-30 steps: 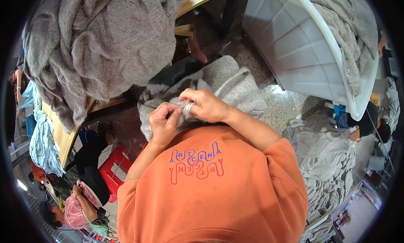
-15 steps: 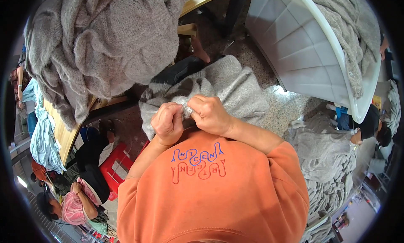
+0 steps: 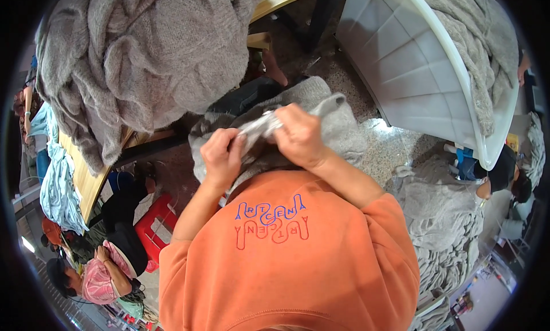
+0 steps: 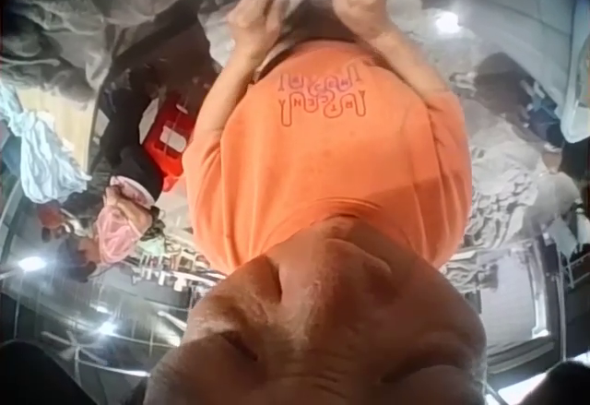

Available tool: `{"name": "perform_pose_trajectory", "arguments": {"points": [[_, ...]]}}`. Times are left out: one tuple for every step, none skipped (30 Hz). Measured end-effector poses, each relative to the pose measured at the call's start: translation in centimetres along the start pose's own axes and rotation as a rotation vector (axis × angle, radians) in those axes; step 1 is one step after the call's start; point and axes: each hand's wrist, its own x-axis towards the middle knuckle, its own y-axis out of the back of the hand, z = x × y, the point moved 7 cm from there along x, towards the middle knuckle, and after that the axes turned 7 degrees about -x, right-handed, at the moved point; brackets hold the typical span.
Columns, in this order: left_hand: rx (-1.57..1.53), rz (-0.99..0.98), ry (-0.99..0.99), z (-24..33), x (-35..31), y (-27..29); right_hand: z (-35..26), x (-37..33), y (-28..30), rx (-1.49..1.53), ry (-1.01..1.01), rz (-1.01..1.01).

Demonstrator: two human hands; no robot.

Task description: Inspecting and folding fuzzy gray blankets in a factory setting.

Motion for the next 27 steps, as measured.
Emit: {"name": "perform_pose_trajectory", "arguments": {"points": [[0.006, -0.090, 0.097, -1.5, -0.1, -0.1, 1.8, -0.4, 0.3, -0.013, -0.102, -0.043], [-0.054, -0.098, 0.156, -2.6, -0.5, 0.3, 2.8, -0.4, 0.2, -0.129, -0.144, -0.172], [-0.055, -0.095, 0.160, -2.7, -0.6, 0.4, 3.6, -0.6, -0.1, -0.246, -0.177, -0.298], [-0.164, -0.100, 0.280, -3.5, -0.9, 0.4, 3.6, -0.5, -0.4, -0.247, -0.175, -0.302], [-0.273, -0.105, 0.400, -4.0, -1.2, 0.2, 2.6, -0.3, -1.1, -0.248, -0.038, -0.331], [-0.419, -0.098, 0.576, -4.4, -1.6, -0.5, 1.5, -0.2, -1.9, -0.248, 0.099, -0.355], [-0.420, -0.097, 0.575, -4.0, -1.6, -0.8, 2.0, -1.1, -3.4, 0.021, -0.014, -0.505], [-0.440, -0.128, 0.556, -3.5, -1.5, -1.3, 1.4, -1.1, -4.3, 0.140, 0.002, -0.490], [-0.462, -0.162, 0.537, -2.8, -1.4, -1.8, 0.8, -1.0, -5.0, 0.258, 0.016, -0.473], [-0.459, -0.160, 0.577, -2.4, -1.4, -1.9, 0.9, -1.3, -5.5, 0.256, 0.015, -0.471], [-0.460, -0.163, 0.576, -2.5, -1.4, -2.0, 2.1, -2.2, -6.9, 0.515, -0.263, -0.596], [-0.380, -0.132, 0.498, -2.5, -1.3, -1.5, 2.6, -3.5, -8.3, 0.775, -0.547, -0.711], [-0.301, -0.102, 0.420, -2.4, -1.2, -1.1, 2.2, -3.7, -8.6, 0.776, -0.549, -0.709], [-0.275, -0.105, 0.408, -2.4, -1.1, -1.1, 1.7, -3.6, -8.5, 0.808, -0.569, -0.648], [-0.275, -0.106, 0.409, -2.3, -1.3, -1.1, 1.6, -3.5, -8.3, 0.839, -0.587, -0.590], [-0.277, -0.126, 0.440, -2.4, -1.6, -1.3, 1.2, -2.9, -7.7, 0.530, -0.324, -0.598], [-0.281, -0.147, 0.470, -2.5, -2.0, -1.5, 1.4, -3.1, -7.8, 0.527, -0.327, -0.594], [-0.410, -0.177, 0.637, -3.6, -2.9, -2.2, 1.3, -3.1, -7.8, 0.420, -0.224, -0.579], [-0.416, -0.185, 0.633, -3.8, -2.8, -1.9, 1.1, -3.1, -7.6, 0.312, -0.122, -0.563], [-0.664, -0.277, 0.901, -4.8, -4.0, -2.8, 0.8, -2.9, -7.4, 0.206, -0.009, -0.581], [-0.912, -0.361, 1.170, -5.1, -5.5, -3.6, 1.5, -2.5, -7.2, 0.201, -0.007, -0.582], [-0.940, -0.372, 1.157, -5.4, -5.8, -3.6, 1.8, -1.9, -6.1, 0.166, 0.106, -0.503], [-0.942, -0.375, 1.155, -5.5, -5.8, -3.2, 2.5, -1.3, -4.9, 0.132, 0.219, -0.425], [-1.024, -0.326, 1.171, -5.3, -5.6, -2.6, 5.8, -1.9, -5.1, -0.020, 0.143, -0.590], [-1.104, -0.276, 1.186, -5.1, -5.4, -2.3, 9.1, -2.7, -4.9, -0.172, 0.065, -0.752], [-1.078, -0.215, 1.170, -5.6, -5.4, -2.0, 10.0, -2.7, -4.1, -0.174, 0.062, -0.750], [-1.080, -0.218, 1.171, -5.6, -5.4, -2.0, 12.1, -3.5, -3.7, 0.083, -0.253, -0.852]]}}
